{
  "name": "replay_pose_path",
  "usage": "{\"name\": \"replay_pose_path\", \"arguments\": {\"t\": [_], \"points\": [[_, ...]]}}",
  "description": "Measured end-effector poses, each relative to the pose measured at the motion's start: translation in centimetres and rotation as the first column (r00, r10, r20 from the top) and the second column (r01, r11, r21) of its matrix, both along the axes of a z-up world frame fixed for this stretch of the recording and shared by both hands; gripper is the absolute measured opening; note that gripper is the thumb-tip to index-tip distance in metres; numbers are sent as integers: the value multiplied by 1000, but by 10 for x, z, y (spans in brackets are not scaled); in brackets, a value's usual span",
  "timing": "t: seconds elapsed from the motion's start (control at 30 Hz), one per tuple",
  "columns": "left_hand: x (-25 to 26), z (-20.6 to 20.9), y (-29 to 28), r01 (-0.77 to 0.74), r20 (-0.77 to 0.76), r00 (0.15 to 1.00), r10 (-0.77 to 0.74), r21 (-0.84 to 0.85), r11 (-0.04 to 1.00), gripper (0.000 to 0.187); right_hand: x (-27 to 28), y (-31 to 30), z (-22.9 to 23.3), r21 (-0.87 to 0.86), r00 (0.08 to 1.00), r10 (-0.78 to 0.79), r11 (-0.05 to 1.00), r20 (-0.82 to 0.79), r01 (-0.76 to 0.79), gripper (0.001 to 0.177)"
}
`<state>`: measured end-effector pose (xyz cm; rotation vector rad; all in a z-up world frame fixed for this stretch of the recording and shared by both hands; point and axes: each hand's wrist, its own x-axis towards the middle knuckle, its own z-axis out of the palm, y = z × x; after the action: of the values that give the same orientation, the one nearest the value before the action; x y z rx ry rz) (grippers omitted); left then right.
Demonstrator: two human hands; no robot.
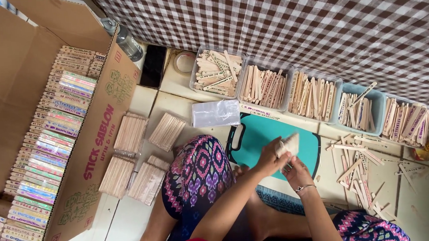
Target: Sorting and bundling wooden popsicle sticks by aligning them into neat stacks and placing them into containers.
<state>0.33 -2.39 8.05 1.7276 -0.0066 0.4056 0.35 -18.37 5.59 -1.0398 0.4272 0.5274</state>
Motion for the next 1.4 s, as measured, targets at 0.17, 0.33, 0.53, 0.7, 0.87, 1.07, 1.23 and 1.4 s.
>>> {"name": "replay_pose_path", "arguments": {"t": [0.17, 0.33, 0.53, 0.7, 0.87, 1.07, 1.23, 1.4], "points": [[-3, 8, 4, -34, -179, 983, -39, -383, 923, 86, 22, -13, 42, -256, 977, -114, 954, 178, 158, 28], [8, 1, 34, -64, -4, 998, 64, -119, 991, 120, 38, -48, 66, -881, 744, 500, 395, 444, 261, 27], [-2, -24, 11, 311, -185, 935, -303, 16, 950, 49, 28, -21, 63, -910, 317, 938, -2, 143, 415, 28], [-7, -22, 18, 321, -217, 927, -306, 36, 946, 30, 18, -12, 66, -940, 314, 946, -33, 80, 341, 10], [-13, 4, 23, 351, -288, 907, -306, 116, 929, 17, 31, -19, 35, -965, 334, 942, -44, 46, 259, 21], [-1, -17, 21, 423, -365, 866, -342, 171, 890, 23, 34, -19, 34, -969, 367, 930, -84, 8, 233, 23], [0, -25, 19, 436, -374, 862, -341, 206, 876, 22, 34, -17, 25, -964, 358, 934, -93, 2, 249, 23], [-8, -37, 17, 418, -351, 875, -332, 204, 885, 21, 27, -18, -1, -959, 390, 921, -119, -10, 257, 18]]}}
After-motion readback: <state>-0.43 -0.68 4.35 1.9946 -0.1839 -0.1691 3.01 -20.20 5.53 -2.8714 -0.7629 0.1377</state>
